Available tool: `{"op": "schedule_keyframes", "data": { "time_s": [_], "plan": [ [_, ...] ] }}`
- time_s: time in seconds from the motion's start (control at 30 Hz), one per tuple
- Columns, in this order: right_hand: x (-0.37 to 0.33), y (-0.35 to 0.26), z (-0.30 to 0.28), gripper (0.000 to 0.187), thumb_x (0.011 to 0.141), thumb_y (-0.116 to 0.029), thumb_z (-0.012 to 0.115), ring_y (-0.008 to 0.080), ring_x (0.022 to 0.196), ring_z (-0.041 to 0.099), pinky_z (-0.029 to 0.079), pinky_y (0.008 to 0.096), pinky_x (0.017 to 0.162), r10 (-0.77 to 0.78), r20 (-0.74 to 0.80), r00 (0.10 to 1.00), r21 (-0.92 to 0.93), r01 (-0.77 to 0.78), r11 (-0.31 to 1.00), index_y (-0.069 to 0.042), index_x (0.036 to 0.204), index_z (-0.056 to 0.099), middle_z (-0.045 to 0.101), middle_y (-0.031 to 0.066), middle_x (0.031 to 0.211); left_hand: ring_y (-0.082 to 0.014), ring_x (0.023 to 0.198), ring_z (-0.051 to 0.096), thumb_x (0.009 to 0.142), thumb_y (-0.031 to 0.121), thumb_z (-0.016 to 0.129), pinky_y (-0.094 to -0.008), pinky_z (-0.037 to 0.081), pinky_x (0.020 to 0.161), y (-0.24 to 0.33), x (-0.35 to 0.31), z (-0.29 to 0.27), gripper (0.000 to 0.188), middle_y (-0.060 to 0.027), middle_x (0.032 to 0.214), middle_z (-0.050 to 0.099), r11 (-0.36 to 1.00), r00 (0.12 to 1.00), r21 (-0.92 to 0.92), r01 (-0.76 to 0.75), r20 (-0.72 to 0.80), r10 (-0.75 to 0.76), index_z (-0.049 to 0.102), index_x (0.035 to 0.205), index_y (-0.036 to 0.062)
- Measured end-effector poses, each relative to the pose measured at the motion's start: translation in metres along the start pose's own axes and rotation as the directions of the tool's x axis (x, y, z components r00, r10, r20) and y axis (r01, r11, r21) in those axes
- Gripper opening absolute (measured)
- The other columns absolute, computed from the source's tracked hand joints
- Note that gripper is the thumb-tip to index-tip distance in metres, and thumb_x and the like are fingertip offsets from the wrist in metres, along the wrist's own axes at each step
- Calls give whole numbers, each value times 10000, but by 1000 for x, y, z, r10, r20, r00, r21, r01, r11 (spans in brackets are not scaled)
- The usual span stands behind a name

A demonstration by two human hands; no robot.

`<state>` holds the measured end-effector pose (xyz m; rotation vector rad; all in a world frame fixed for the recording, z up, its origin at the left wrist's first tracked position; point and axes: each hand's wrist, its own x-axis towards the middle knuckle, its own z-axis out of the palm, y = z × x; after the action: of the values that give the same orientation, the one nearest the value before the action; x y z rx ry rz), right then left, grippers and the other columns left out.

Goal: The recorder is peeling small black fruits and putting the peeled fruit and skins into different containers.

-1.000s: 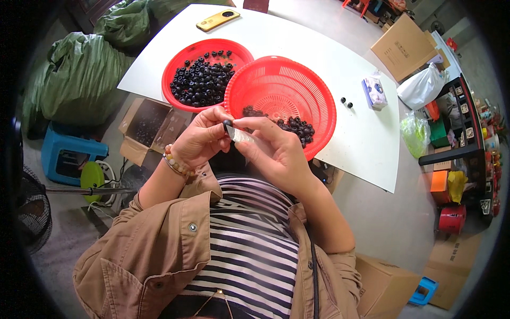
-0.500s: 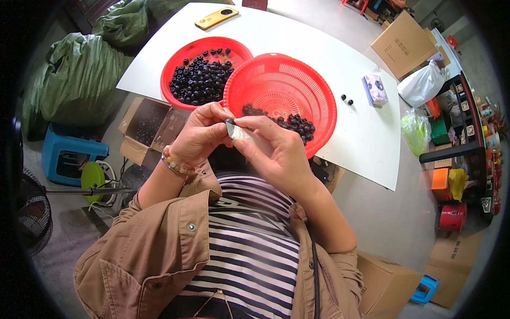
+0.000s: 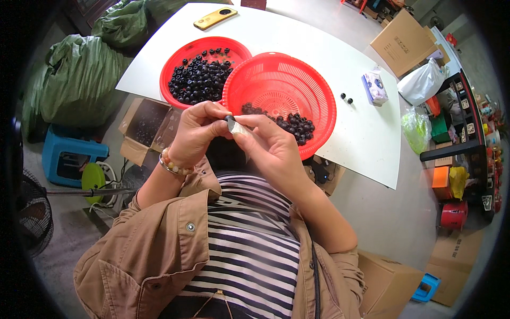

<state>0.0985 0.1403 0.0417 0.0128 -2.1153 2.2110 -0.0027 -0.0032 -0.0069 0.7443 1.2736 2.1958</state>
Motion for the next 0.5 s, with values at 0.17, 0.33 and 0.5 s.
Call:
{"op": "schedule_keyframes", "data": {
  "time_s": [0.17, 0.33, 0.5],
  "plan": [
    [2, 6, 5, 222, 858, -97, 537, 13, 686, 442, 362, 160, 617, -32, -54, 998, -32, 30, 999, -11, 1063, 534, 513, -25, 746, -115, 738, 582, 765, 6, 622, -218, 502, 642, 0, 1, 1, 106, -74, 849, 575, 999, 999, 28, -40, -18, 40, 580, 862, -6],
    [3, 8, 6, 215, 859, -125, 542, 5, 640, 399, 333, 156, 582, -22, -79, 997, -9, 22, 1000, -16, 1045, 544, 480, -42, 702, -115, 745, 582, 765, 2, 620, -219, 504, 646, 1, 1, 2, 107, -71, 848, 574, 996, 998, 57, -61, -30, 63, 581, 865, -4],
    [3, 10, 7, 213, 858, -125, 543, 7, 646, 408, 339, 158, 585, -1, -93, 996, 12, 2, 1000, -15, 1041, 547, 487, -39, 707, -114, 746, 582, 764, 4, 622, -217, 507, 649, 2, 0, 2, 112, -70, 851, 573, 994, 996, 82, -76, -30, 78, 581, 868, 0]
  ]
}}
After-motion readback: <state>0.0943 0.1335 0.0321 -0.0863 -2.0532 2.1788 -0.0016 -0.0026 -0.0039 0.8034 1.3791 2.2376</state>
